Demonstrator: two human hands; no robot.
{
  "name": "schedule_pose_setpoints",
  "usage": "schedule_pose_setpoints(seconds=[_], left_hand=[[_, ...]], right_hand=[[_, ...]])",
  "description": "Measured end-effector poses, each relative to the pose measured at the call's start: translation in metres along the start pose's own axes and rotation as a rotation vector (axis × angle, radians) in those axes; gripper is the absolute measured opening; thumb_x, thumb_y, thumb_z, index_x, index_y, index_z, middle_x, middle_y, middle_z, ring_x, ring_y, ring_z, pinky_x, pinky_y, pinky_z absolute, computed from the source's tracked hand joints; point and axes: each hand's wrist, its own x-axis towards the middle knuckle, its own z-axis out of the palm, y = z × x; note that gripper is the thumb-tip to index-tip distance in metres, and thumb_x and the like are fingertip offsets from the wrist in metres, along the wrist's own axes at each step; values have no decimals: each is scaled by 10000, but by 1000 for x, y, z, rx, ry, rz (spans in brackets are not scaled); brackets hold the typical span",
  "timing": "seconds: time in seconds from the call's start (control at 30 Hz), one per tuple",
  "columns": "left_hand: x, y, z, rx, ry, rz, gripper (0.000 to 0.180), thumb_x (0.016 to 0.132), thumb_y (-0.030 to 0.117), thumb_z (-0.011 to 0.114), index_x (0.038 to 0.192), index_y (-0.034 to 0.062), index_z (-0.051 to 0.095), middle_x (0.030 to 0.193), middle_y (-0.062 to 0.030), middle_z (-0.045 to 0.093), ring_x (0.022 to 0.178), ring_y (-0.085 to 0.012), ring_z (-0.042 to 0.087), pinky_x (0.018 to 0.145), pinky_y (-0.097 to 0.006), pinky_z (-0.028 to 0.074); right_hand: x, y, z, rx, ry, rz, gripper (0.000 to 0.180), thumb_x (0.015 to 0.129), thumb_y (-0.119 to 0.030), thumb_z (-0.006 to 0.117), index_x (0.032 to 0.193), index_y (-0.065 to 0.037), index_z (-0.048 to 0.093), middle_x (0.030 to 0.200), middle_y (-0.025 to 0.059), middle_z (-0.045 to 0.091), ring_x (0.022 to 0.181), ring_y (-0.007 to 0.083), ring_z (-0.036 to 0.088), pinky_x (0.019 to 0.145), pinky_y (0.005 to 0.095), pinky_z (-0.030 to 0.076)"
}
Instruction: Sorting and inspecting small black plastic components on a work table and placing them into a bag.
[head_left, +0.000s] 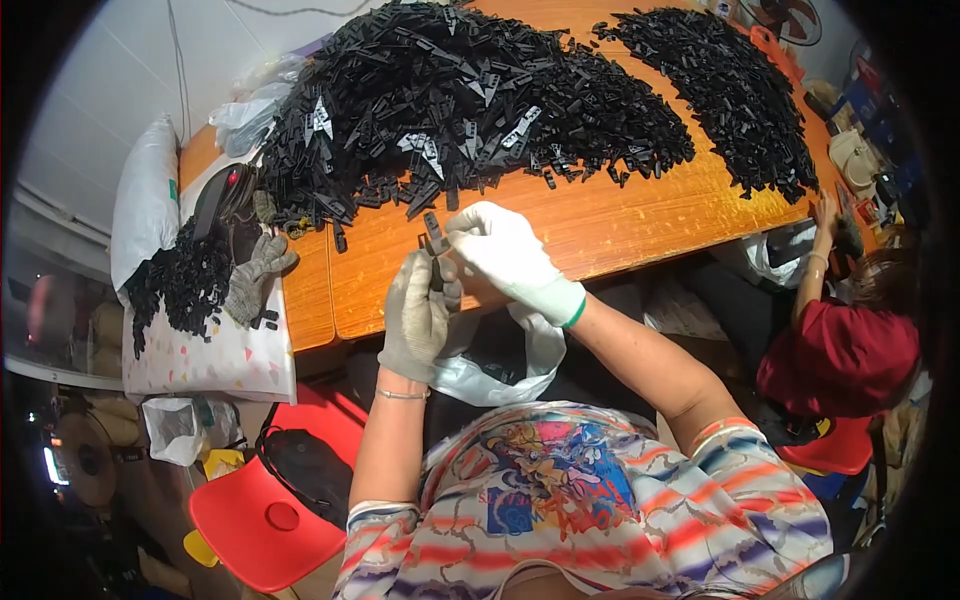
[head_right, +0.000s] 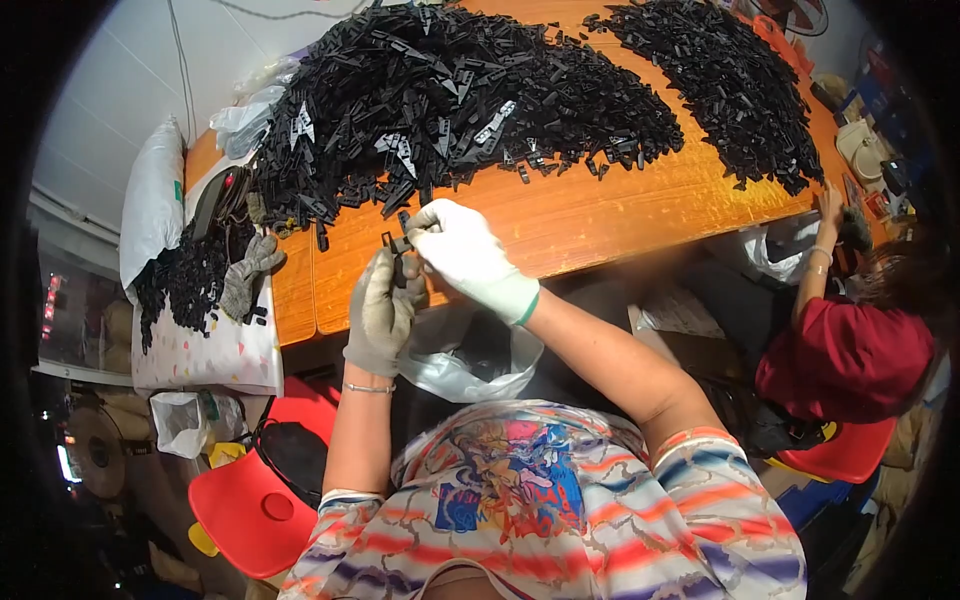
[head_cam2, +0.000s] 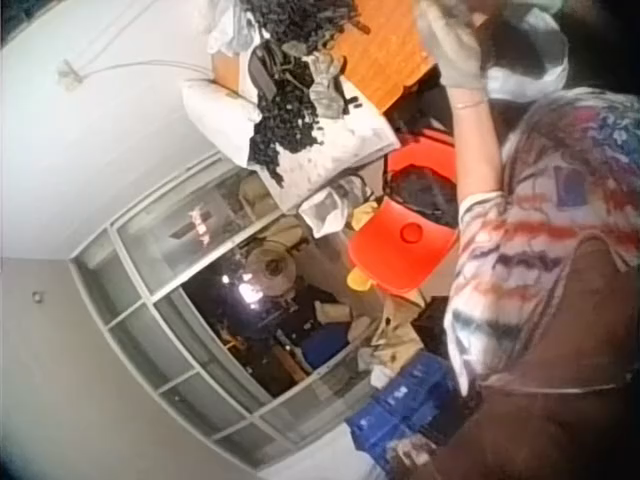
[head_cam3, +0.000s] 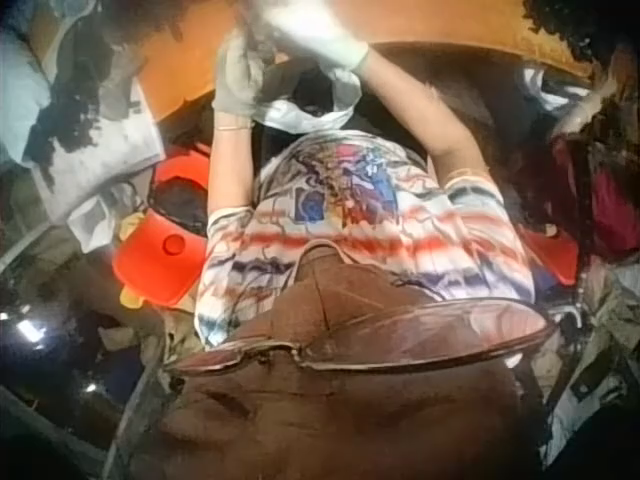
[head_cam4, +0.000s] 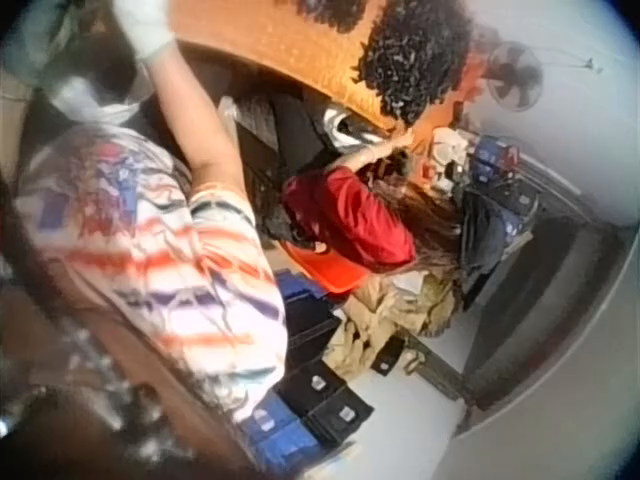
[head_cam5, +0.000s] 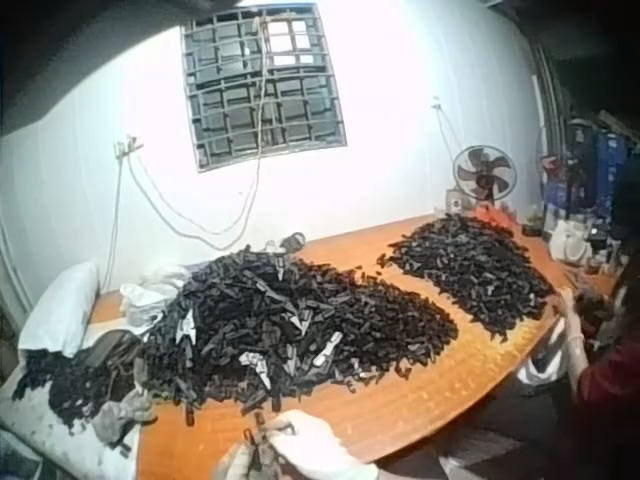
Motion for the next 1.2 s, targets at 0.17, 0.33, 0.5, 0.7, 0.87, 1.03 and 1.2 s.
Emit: schedule_pose_setpoints(seconds=[0.17, 0.33, 0.5, 0.7, 0.87, 1.03, 1.2], left_hand=[[-1, -7, -4, -20, 26, 47, 214, 1013, 295, 484, 1026, 87, 531, 778, 21, 498, 587, -41, 432, 500, -151, 335], [-8, -5, 5, 191, 7, 190, 221, 1021, 275, 468, 1059, 66, 528, 750, 32, 467, 575, -20, 359, 482, -159, 287], [-9, -3, 5, 265, 25, 226, 243, 1026, 260, 453, 1102, 39, 521, 736, 32, 463, 570, -15, 358, 477, -159, 291], [-10, 1, 10, 322, 60, 198, 173, 1018, 251, 476, 1043, 87, 525, 733, 40, 459, 583, -18, 358, 493, -159, 296], [-9, -2, 7, 304, 54, 212, 217, 1023, 235, 462, 1128, 61, 540, 745, 42, 473, 581, -19, 365, 492, -160, 299], [-14, -4, 7, 411, 76, 235, 190, 1010, 192, 463, 1081, 26, 523, 722, 24, 471, 560, -18, 374, 472, -171, 318], [-14, -11, 6, 514, 134, 261, 206, 1005, 198, 462, 1006, 12, 551, 705, 13, 477, 566, -46, 419, 477, -212, 365]], right_hand=[[0, 7, 12, 20, 63, -112, 217, 881, -139, 607, 1028, 20, 617, 852, 84, 663, 758, 104, 622, 694, 253, 507], [-2, 4, 18, 151, 102, -126, 197, 860, -110, 627, 1015, 10, 626, 875, 90, 661, 781, 116, 624, 708, 262, 512], [-3, 3, 18, 76, 86, -142, 242, 906, -159, 619, 1075, 15, 616, 932, 71, 671, 838, 101, 627, 748, 246, 510], [-3, 5, 17, 50, 57, -153, 259, 895, -150, 643, 1089, 21, 622, 959, 78, 676, 850, 106, 626, 754, 250, 511], [-2, 7, 17, 1, 62, -177, 262, 893, -146, 641, 1092, 23, 624, 968, 83, 678, 853, 109, 627, 763, 258, 511], [-6, 6, 12, -213, 16, -148, 277, 889, -167, 629, 1111, 0, 628, 996, 139, 681, 856, 185, 669, 781, 295, 522], [-6, 12, 9, -842, -45, -523, 209, 849, -206, 619, 985, -48, 604, 879, 189, 627, 809, 369, 640, 687, 412, 522]])
